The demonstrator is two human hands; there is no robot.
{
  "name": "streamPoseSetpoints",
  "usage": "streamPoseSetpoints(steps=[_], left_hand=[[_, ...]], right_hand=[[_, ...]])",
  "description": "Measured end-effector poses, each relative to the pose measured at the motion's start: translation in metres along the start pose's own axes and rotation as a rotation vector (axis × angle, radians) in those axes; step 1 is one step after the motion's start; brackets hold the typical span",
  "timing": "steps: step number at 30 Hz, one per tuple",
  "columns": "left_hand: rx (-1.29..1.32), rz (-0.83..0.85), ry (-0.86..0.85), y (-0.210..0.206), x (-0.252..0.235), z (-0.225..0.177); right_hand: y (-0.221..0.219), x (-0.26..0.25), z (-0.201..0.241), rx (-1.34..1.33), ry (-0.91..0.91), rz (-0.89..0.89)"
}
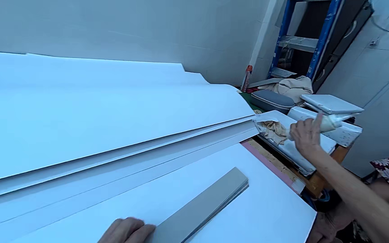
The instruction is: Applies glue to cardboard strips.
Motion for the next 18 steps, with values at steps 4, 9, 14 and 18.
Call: streamPoseSetpoints(steps=[4, 9, 14, 18], left_hand=[[-0.005, -0.089, -0.007, -0.011, -0.009, -0.007], [-0.038, -0.337, -0.048, -0.027, -0.009, 0.004], [0.0, -0.46, -0.069, -0.031, -0.006, 0.007], [0.045, -0.442, -0.033, -0.03, -0.008, 0.004]], right_hand=[[0.059, 0.021, 0.007, -0.301, 0.081, -0.236], [0.123, 0.055, 0.026, -1.034, 0.054, -0.354], [0.145, 0.098, 0.079, -1.799, 0.115, -0.325], [0.16, 0.127, 0.127, -2.063, 0.116, -0.181]])
Point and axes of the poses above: each hand's wrist, its own x-axis away from the middle knuckle, its own y-axis out of the back of the hand, z = x × y, the point moved 4 cm from there along -x, towards the middle knuckle, and after that the axes turned 1 degree about z, right-handed, at the moved point
